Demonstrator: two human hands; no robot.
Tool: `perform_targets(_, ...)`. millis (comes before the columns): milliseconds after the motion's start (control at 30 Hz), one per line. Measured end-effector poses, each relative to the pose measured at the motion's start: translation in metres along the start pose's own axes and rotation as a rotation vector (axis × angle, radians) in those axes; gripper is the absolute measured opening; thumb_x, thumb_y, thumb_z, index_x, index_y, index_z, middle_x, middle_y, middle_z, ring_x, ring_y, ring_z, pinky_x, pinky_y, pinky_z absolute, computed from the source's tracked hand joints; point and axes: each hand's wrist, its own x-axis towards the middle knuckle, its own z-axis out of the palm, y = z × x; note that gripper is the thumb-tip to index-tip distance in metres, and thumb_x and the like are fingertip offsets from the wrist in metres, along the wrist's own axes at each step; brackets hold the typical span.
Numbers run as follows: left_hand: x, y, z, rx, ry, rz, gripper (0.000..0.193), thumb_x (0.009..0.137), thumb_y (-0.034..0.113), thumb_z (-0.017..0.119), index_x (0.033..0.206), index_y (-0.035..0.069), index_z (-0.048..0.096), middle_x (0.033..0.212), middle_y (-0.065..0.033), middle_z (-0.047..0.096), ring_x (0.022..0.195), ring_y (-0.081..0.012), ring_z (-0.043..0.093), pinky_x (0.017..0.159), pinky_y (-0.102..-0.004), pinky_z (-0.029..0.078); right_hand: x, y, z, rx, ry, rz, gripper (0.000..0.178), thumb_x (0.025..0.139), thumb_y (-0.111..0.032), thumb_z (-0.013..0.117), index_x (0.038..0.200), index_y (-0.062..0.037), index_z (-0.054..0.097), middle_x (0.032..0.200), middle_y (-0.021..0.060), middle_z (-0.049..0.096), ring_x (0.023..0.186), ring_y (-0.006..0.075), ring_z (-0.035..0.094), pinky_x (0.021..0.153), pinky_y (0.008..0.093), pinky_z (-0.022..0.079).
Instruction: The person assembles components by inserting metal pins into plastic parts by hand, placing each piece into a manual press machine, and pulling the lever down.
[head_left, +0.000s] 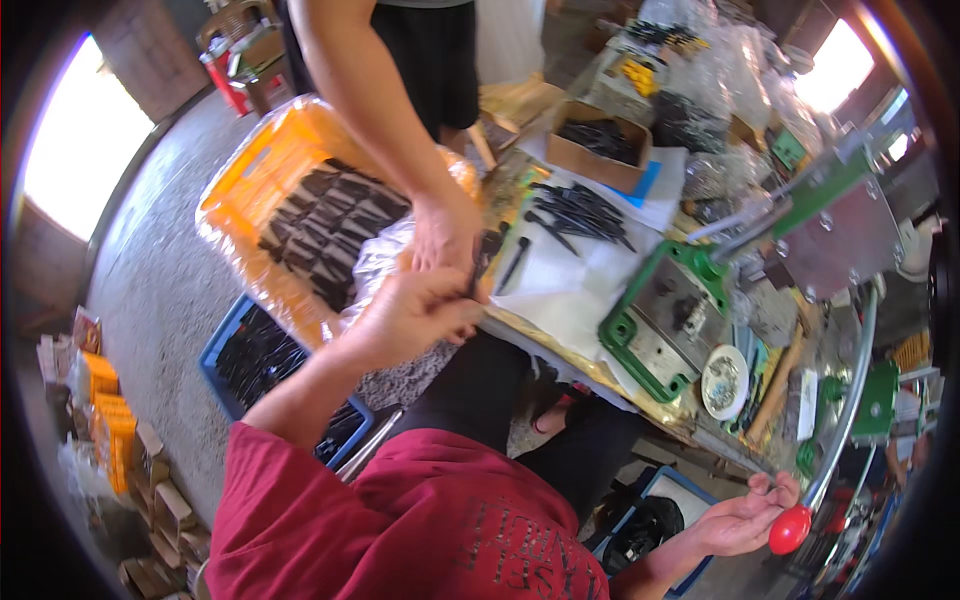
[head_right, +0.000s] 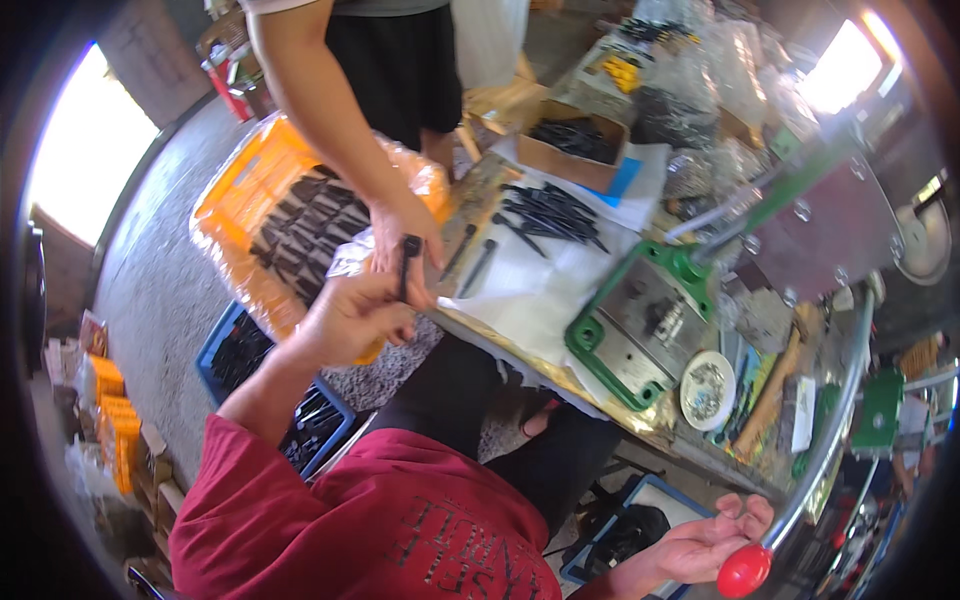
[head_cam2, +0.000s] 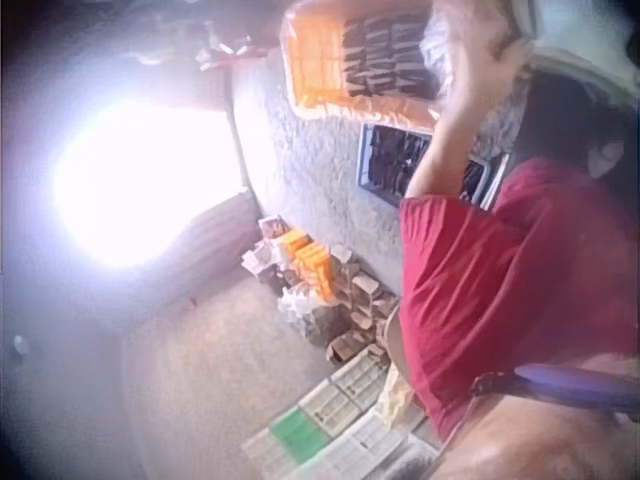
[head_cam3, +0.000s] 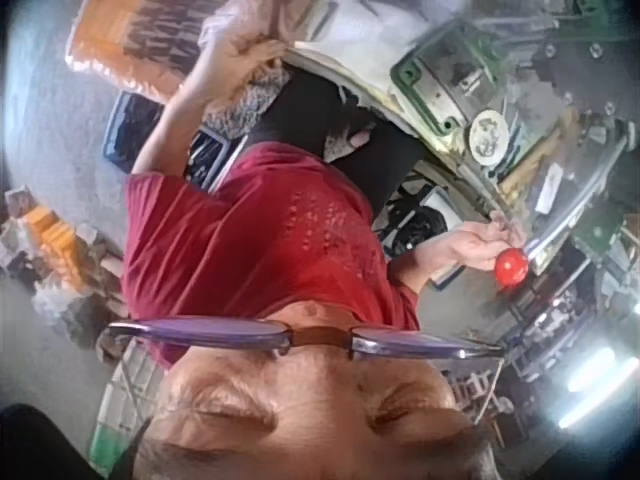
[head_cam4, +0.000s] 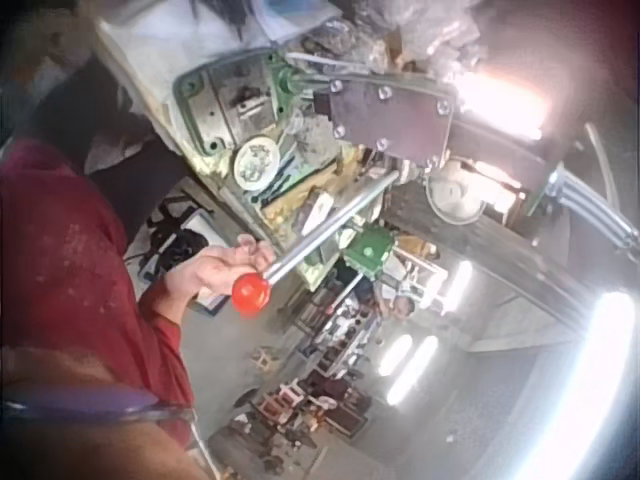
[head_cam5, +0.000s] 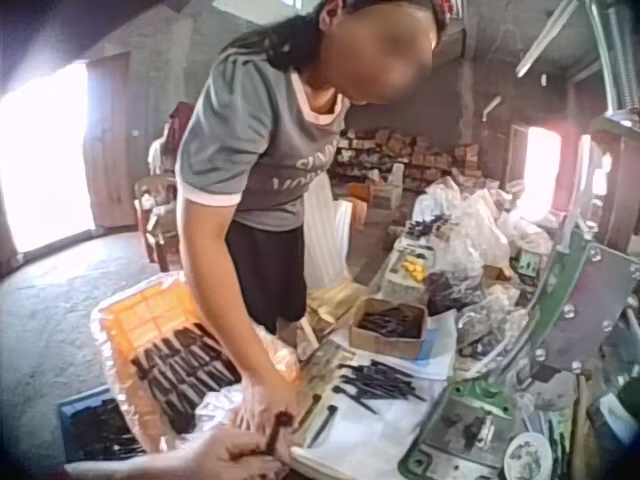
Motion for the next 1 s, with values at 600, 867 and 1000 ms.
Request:
perform_targets(600, -0.22, -0.247, -0.177, 1.167, 0.445, -0.926, 0.02, 0.071, 0.023, 0.055, 0.084, 0.01, 0.061, 0.086, -0.0104, 0.059, 0.082, -0.0272, 0.056, 0.07, -0.0378, 0.045, -0.058, 0.037, 0.077, -0.048, -0.353, 0.25, 0.022, 0.086, -0.012, 0.038, 0.096, 0.0051, 0.046, 0.095, 0.0136, 0.048, 0.084, 0.0182, 0.045, 0.061, 0.0266, 0.036)
perform_targets(867, -0.209, -0.281, -0.15, 1.141, 0.281, -0.698, 0.019, 0.07, 0.02, 0.056, 0.085, 0.008, 0.059, 0.084, -0.0092, 0.057, 0.083, -0.0264, 0.055, 0.07, -0.0373, 0.044, -0.061, 0.028, 0.08, -0.092, -0.386, 0.28, 0.021, 0.087, -0.013, 0.038, 0.094, 0.0044, 0.047, 0.094, 0.0124, 0.049, 0.084, 0.0179, 0.046, 0.063, 0.0262, 0.037)
perform_targets(1000, -0.2, -0.275, -0.147, 1.168, 0.262, -0.742, 0.015, 0.07, 0.016, 0.058, 0.082, 0.007, 0.059, 0.085, -0.0095, 0.056, 0.085, -0.0254, 0.055, 0.071, -0.0368, 0.043, -0.066, 0.03, 0.074, -0.106, -0.417, 0.293, 0.021, 0.087, -0.013, 0.038, 0.095, 0.0042, 0.047, 0.094, 0.012, 0.049, 0.085, 0.0176, 0.046, 0.063, 0.0265, 0.038)
